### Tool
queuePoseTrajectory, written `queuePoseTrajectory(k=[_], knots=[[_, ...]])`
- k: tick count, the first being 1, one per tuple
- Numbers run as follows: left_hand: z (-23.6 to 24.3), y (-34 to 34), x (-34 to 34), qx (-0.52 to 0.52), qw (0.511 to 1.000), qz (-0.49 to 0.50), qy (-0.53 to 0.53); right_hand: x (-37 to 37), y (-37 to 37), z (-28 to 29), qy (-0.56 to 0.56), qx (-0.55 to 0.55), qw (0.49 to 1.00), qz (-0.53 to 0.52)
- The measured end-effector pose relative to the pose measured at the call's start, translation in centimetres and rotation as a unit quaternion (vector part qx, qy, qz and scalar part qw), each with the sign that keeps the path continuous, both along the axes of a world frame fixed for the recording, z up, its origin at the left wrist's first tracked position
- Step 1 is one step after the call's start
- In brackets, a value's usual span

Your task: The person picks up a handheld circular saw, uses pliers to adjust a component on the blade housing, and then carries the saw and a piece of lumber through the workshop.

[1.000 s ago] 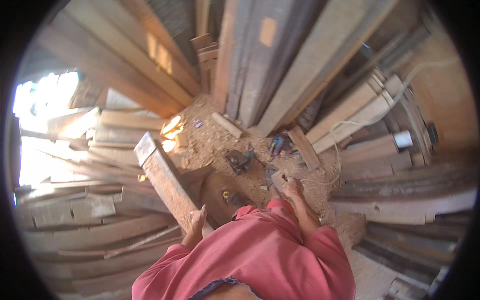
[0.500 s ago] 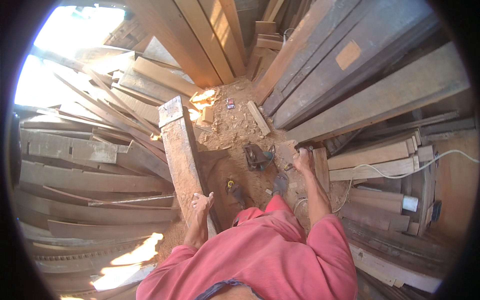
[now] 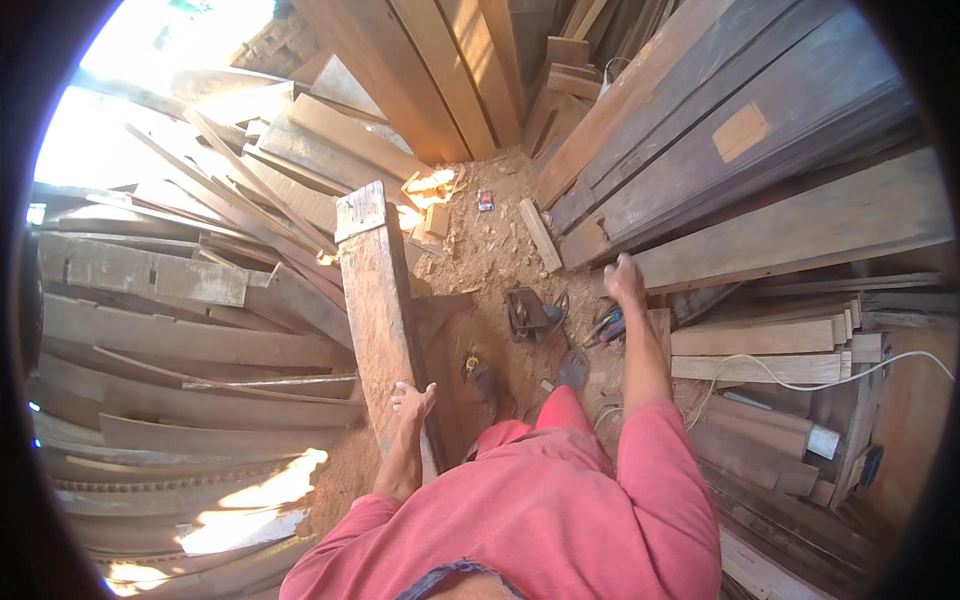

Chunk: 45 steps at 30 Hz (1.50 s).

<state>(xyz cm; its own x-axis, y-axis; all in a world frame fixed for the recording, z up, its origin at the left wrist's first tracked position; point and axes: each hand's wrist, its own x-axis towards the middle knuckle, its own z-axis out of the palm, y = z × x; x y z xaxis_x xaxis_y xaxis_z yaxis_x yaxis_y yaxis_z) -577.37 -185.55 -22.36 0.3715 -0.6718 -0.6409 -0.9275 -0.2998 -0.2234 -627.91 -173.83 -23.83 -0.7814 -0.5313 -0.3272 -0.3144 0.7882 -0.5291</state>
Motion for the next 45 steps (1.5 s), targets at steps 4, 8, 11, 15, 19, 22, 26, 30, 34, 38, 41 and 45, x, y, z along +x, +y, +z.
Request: queuePoseTrajectory(k=[4, 8, 11, 15, 19, 22, 26, 30, 34, 38, 41, 45], knots=[[0.3, -1.2, -2.3, 0.01, 0.999, -0.036, 0.024, 3.7, 12.0, -14.5, 0.042, 0.074, 0.969, 0.232], [-0.5, -0.7, -1.0, 0.019, 1.0, -0.017, 0.007, 14.3, 17.4, -14.0, -0.123, 0.16, 0.956, 0.213], [-0.9, -0.7, 0.5, 0.017, 1.0, 0.005, 0.003, 18.3, 18.1, -9.7, -0.225, 0.214, 0.938, 0.154], [0.4, -0.8, 0.6, 0.034, 0.999, -0.002, 0.036, 19.9, 19.6, -10.6, -0.205, 0.226, 0.947, 0.103], [1.8, -1.4, 0.4, 0.053, 0.996, -0.006, 0.074, 18.4, 17.8, -11.2, -0.007, 0.188, 0.907, 0.377], [2.1, -1.8, 1.1, 0.083, 0.992, -0.012, 0.097, 19.0, 14.1, -8.3, -0.035, 0.117, 0.963, 0.241], [3.2, -1.9, 2.0, 0.088, 0.986, -0.113, 0.089, 21.0, 10.7, -4.3, -0.105, 0.012, 0.985, 0.14], [3.8, -6.3, 5.1, 0.159, 0.929, -0.253, 0.218, 21.8, 9.0, -2.7, -0.167, 0.03, 0.984, 0.053], [5.8, -10.3, 4.2, 0.02, 0.93, -0.262, 0.257, 20.8, 10.0, -4.0, -0.161, 0.037, 0.986, 0.003], [4.5, -14.2, 1.2, -0.113, 0.923, -0.267, 0.252, 15.9, 10.6, -5.8, -0.196, 0.056, 0.979, 0.006], [2.2, -17.3, -3.0, -0.101, 0.933, -0.262, 0.225, 11.3, 10.4, -7.8, -0.141, 0.09, 0.985, 0.037], [-0.8, -21.8, -7.9, -0.107, 0.957, -0.225, 0.151, 6.3, 8.1, -8.6, -0.151, 0.06, 0.983, -0.089]])
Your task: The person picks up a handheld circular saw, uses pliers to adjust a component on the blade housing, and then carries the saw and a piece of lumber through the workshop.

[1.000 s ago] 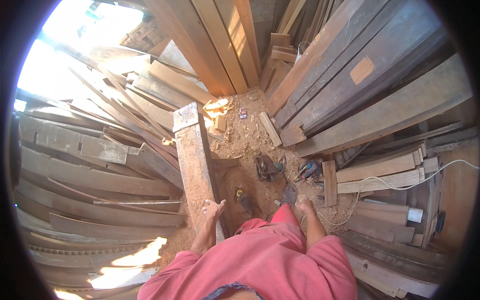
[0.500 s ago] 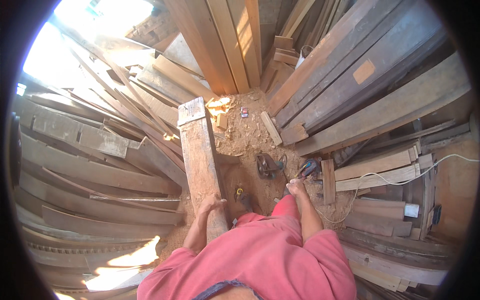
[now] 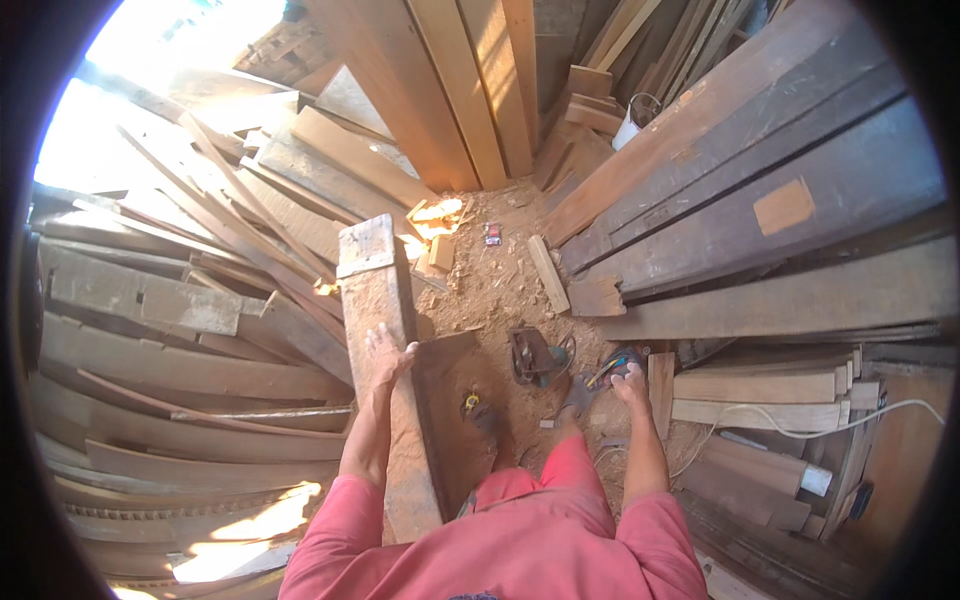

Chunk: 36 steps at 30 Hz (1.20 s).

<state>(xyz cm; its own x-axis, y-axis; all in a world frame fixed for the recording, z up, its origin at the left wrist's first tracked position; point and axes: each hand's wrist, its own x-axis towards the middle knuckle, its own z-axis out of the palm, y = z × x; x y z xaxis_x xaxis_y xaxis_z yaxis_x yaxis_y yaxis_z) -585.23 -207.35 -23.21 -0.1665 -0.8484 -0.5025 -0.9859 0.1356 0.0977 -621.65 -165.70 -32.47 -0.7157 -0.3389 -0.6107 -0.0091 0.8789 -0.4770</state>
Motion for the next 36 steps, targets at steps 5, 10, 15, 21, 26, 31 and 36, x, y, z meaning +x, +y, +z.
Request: queuePoseTrajectory(k=[5, 10, 15, 21, 26, 31, 36], knots=[[-3.3, 0.8, -4.0, -0.162, 0.98, 0.082, -0.082, -7.0, -5.0, -1.0, 0.017, 0.044, 0.999, 0.018], [-5.9, 0.2, -4.1, -0.228, 0.969, 0.041, -0.089, -11.7, -9.2, -7.7, 0.041, 0.108, 0.992, 0.059], [-5.2, -0.4, -5.2, -0.205, 0.972, 0.054, -0.098, -12.9, -13.2, -14.3, 0.027, 0.085, 0.994, 0.062], [-5.3, -0.9, -5.5, -0.221, 0.97, 0.038, -0.098, -12.1, -18.8, -13.6, -0.009, 0.166, 0.98, 0.109], [-4.8, -0.9, -5.6, -0.214, 0.972, 0.043, -0.09, -11.0, -25.1, -9.5, 0.05, 0.157, 0.963, 0.211], [-4.0, -1.0, -5.8, -0.202, 0.975, 0.06, -0.069, -12.9, -30.9, -1.8, 0.086, 0.131, 0.953, 0.258], [-3.6, -1.0, -5.7, -0.189, 0.978, 0.071, -0.061, -15.2, -35.4, 4.5, 0.143, 0.058, 0.947, 0.283]])
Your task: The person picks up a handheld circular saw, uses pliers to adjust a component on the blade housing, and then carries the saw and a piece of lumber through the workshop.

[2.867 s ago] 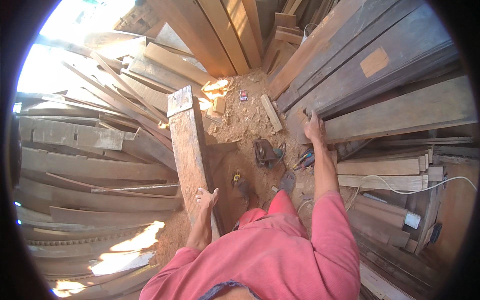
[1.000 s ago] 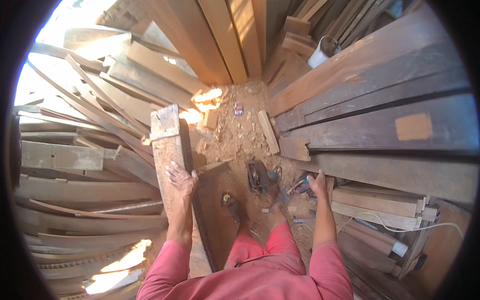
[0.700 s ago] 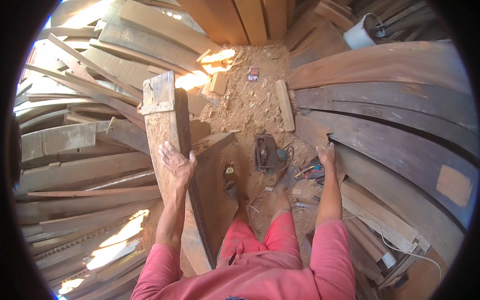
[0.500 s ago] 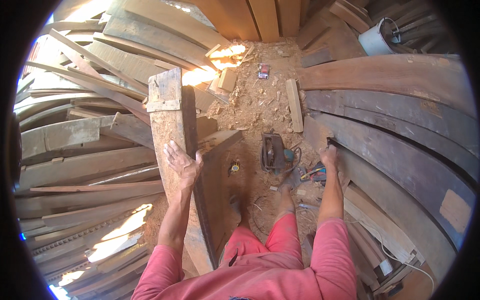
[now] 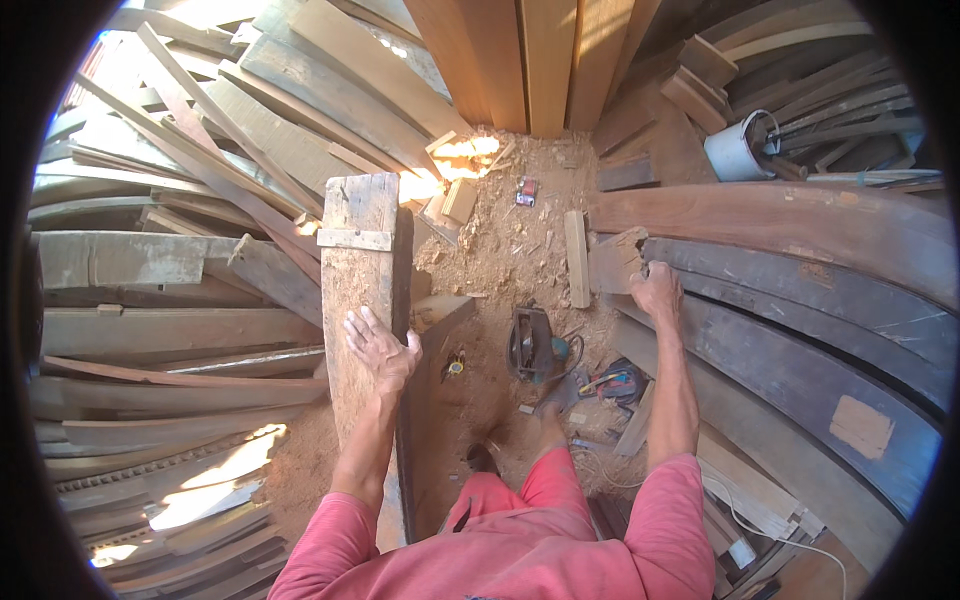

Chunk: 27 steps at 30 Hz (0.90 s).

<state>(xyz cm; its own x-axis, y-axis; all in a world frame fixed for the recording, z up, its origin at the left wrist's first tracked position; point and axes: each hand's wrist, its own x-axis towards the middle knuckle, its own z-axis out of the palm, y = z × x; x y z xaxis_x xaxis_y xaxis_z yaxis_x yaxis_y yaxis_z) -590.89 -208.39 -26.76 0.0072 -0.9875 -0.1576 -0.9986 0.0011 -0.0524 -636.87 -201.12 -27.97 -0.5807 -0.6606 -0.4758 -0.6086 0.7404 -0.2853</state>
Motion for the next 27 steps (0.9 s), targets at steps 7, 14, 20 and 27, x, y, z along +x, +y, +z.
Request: queuePoseTrajectory(k=[7, 14, 20, 27], knots=[[0.7, -0.1, -0.1, 0.009, 1.0, 0.011, -0.008, -4.9, -7.3, 3.8, 0.004, -0.108, 0.994, -0.009], [1.2, -0.4, -0.4, 0.019, 0.999, 0.028, -0.009, -11.7, -11.4, 2.7, 0.206, -0.173, 0.963, -0.025], [1.4, -0.1, -0.7, 0.004, 1.0, 0.013, -0.001, -7.7, -4.6, -0.2, 0.119, -0.2, 0.97, 0.077], [2.4, 1.0, 0.9, -0.001, 0.999, 0.052, 0.014, 12.3, 13.8, -4.3, -0.102, 0.004, 0.982, 0.156]])
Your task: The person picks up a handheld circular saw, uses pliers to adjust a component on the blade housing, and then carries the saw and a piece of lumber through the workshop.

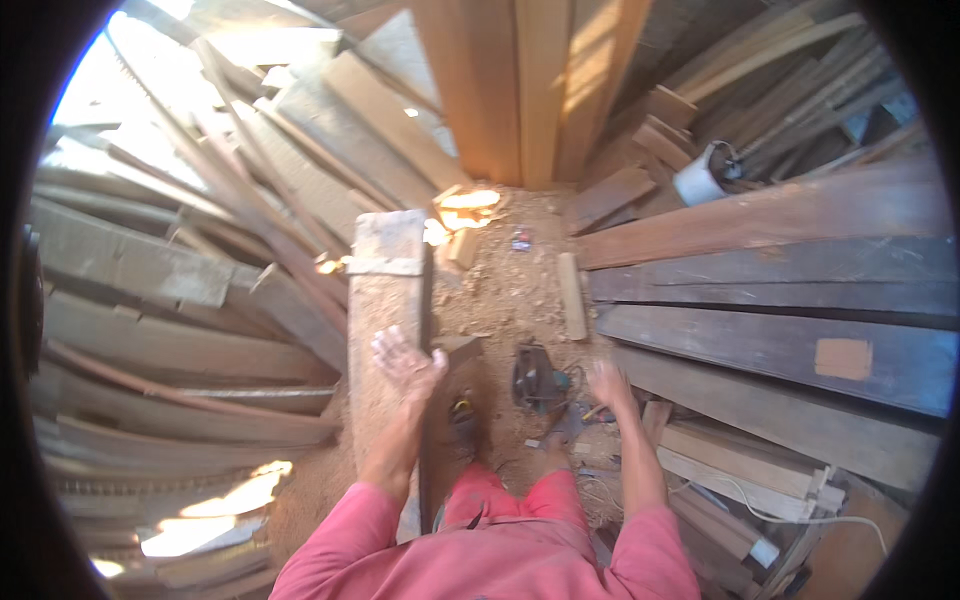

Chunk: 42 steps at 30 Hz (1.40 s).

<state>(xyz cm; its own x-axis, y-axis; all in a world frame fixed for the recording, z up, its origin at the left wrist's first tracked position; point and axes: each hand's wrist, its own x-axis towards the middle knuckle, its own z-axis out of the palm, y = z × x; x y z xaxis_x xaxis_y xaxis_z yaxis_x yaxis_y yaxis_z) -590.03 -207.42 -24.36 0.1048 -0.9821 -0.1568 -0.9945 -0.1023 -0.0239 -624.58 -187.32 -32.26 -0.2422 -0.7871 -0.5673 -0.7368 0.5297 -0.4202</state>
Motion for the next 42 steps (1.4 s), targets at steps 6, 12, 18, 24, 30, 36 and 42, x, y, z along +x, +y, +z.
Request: queuePoseTrajectory(k=[6, 12, 18, 24, 30, 36, 42], knots=[[1.4, -1.5, -0.2, 0.091, 0.994, -0.042, 0.032, 16.2, 15.4, 3.1, -0.164, 0.167, 0.971, -0.053], [1.9, -1.2, 7.2, 0.151, 0.959, -0.135, 0.197, 22.4, 14.1, 6.2, -0.14, 0.145, 0.979, 0.018], [0.8, -1.1, 19.3, 0.037, 0.929, -0.141, 0.34, 25.4, -4.4, 11.5, -0.044, -0.063, 0.996, 0.047], [4.1, -8.3, 28.3, 0.04, 0.981, -0.026, 0.189, 31.3, -20.9, 14.4, 0.033, -0.076, 0.993, 0.086], [3.8, -20.5, 33.4, -0.061, 0.983, -0.086, 0.152, 39.1, -25.6, 12.5, 0.139, 0.093, 0.967, 0.192], [1.4, -31.0, 35.2, -0.039, 0.983, -0.132, 0.12, 41.1, -26.1, 11.8, 0.186, 0.123, 0.959, 0.176], [-2.4, -34.4, 36.9, 0.045, 0.989, -0.117, 0.075, 41.3, -26.7, 10.8, 0.185, 0.116, 0.959, 0.178]])
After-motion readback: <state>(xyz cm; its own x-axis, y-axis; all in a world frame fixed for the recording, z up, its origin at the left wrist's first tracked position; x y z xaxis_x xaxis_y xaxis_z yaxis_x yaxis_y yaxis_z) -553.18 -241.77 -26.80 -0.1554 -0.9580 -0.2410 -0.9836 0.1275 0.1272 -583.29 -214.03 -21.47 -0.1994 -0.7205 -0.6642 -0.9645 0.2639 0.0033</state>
